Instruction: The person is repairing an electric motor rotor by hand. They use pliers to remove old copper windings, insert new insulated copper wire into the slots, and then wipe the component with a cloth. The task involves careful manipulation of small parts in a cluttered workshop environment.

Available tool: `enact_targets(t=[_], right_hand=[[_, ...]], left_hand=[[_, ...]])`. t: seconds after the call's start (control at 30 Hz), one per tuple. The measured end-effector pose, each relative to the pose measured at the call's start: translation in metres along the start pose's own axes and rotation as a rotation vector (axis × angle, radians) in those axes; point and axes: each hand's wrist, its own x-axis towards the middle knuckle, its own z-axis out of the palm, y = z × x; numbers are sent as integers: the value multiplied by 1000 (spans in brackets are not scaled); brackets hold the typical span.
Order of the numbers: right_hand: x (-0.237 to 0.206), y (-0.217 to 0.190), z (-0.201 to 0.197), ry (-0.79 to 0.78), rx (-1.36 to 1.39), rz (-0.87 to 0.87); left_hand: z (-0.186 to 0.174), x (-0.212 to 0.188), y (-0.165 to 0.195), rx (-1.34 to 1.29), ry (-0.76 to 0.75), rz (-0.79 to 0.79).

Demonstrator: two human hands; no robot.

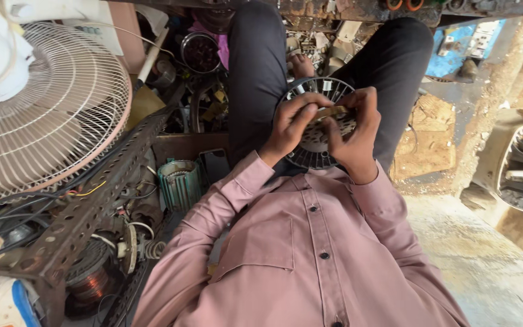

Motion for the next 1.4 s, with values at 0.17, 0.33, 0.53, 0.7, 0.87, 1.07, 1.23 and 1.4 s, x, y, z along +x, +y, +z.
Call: enact_targets(t=[0.17,0.33,0.53,0.7,0.87,1.07,1.23,1.4], right_hand=[[12,-19,1,-60,-211,-227],[5,-18,5,-24,-269,-307],[2,-8,12,29,-331,-398],[1,-7,12,19,-331,-352],[7,-10,-1,-86,-188,-166],[8,-8,-9,-148,56,-19],[12,-5,2,-85,-155,-43],[11,-7,-9,-159,-18,-78]], left_hand=[[-7,-6,-25,-459,26,-141],[-19,1,-35,-667,-78,-234],[-33,13,-39,-761,-262,-318],[-31,15,-42,-707,-276,-238],[-28,19,-38,-591,-287,-169],[-28,23,-31,-484,-349,-133],[-32,24,-36,-387,-379,-102],[-38,38,-38,-169,-427,-77]])
